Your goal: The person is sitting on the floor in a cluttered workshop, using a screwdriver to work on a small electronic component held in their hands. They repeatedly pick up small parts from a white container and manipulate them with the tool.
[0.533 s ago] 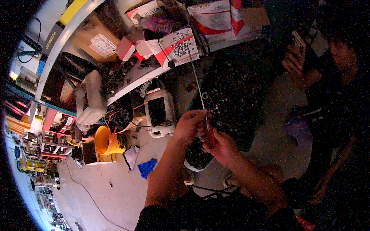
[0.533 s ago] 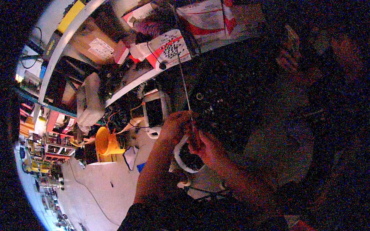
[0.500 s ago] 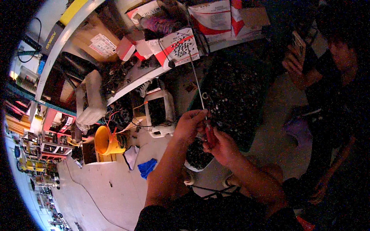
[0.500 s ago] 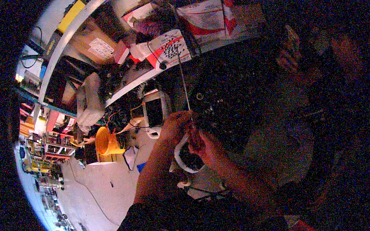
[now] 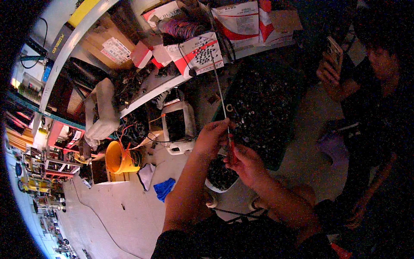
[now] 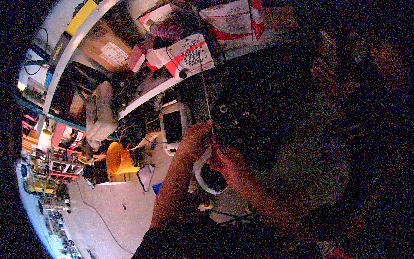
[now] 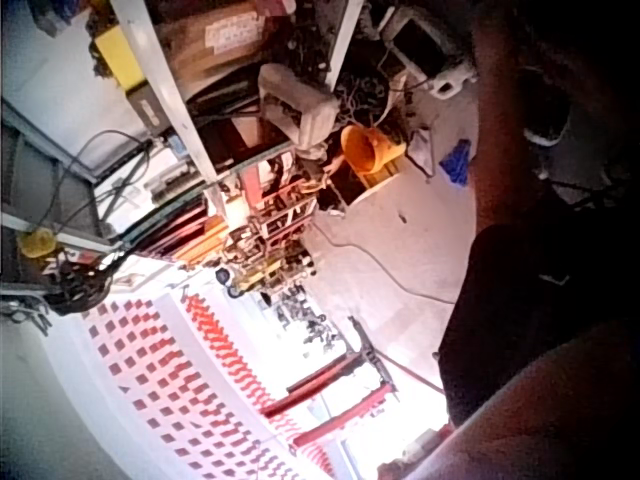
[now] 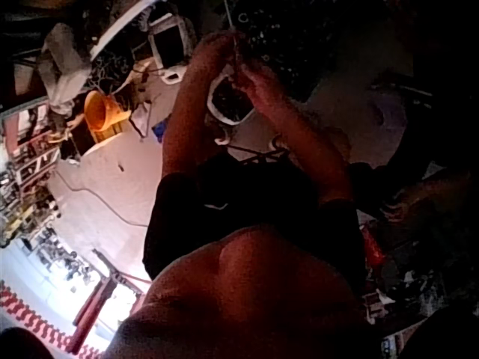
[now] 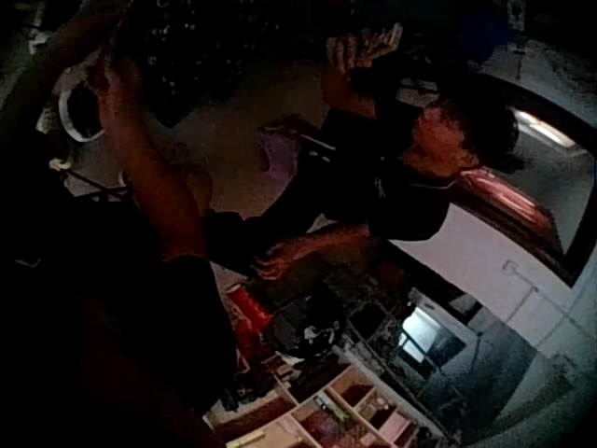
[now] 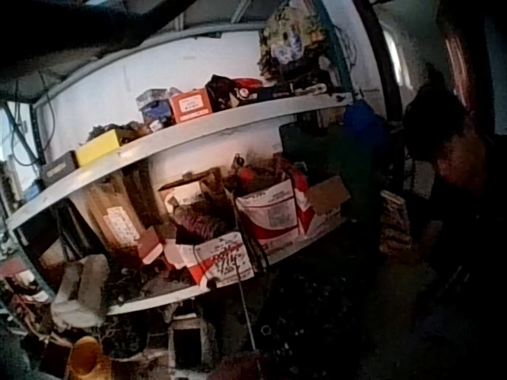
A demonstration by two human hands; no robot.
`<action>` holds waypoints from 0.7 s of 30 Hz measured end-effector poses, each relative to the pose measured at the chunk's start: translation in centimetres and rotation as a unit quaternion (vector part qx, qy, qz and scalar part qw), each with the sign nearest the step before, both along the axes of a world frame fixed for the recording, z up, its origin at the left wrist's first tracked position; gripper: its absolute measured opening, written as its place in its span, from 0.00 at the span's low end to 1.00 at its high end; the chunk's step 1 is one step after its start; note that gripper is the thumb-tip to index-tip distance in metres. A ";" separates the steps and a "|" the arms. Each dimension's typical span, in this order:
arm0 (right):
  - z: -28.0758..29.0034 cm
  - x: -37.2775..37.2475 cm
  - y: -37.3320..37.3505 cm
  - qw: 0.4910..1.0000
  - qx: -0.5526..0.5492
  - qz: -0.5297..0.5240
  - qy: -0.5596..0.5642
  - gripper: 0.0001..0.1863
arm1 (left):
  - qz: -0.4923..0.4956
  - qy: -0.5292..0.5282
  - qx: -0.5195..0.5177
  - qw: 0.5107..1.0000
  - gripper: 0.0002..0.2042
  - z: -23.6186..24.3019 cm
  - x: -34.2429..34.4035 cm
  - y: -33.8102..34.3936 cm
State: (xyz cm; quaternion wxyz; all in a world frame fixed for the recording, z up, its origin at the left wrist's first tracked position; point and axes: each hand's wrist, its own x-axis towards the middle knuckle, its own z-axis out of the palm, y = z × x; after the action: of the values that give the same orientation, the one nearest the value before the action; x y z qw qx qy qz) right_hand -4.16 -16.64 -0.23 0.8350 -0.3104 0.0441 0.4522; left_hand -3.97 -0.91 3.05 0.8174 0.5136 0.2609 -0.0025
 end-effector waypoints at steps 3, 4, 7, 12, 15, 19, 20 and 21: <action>-0.3 -0.1 -0.1 0.998 0.062 0.008 0.017 0.14 | -0.040 -0.030 -0.038 0.998 0.13 -0.4 -0.4 0.7; -0.1 -0.1 0.0 0.999 0.047 0.005 0.024 0.14 | -0.057 -0.039 -0.041 0.997 0.13 -0.5 -0.6 0.8; 0.4 0.3 0.2 0.998 0.031 0.004 0.050 0.14 | -0.015 -0.038 0.056 0.998 0.13 -0.2 -0.7 0.2; 0.3 0.7 0.3 0.999 0.022 0.033 -0.026 0.11 | 0.006 -0.021 0.016 1.000 0.10 0.0 0.5 -0.7; 0.7 0.2 0.4 0.999 -0.012 -0.008 -0.035 0.12 | 0.038 0.003 0.039 0.999 0.10 -0.1 0.9 -1.0; 1.2 0.3 0.5 0.997 -0.059 -0.032 -0.041 0.12 | 0.045 0.013 0.051 0.998 0.12 -0.1 1.0 -1.0; 1.3 0.3 0.4 0.997 -0.057 -0.032 -0.050 0.12 | 0.035 0.013 0.049 0.998 0.11 0.1 1.0 -0.9; 1.4 0.4 0.2 0.996 -0.055 -0.032 -0.059 0.12 | 0.026 0.014 0.046 0.999 0.11 0.5 0.9 -0.9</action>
State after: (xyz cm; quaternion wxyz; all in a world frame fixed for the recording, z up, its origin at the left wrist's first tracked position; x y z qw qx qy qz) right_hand -3.74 -16.41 1.13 0.8320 -0.3804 0.0297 0.4027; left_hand -3.08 -1.78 3.51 0.7890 0.5437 0.2850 0.0236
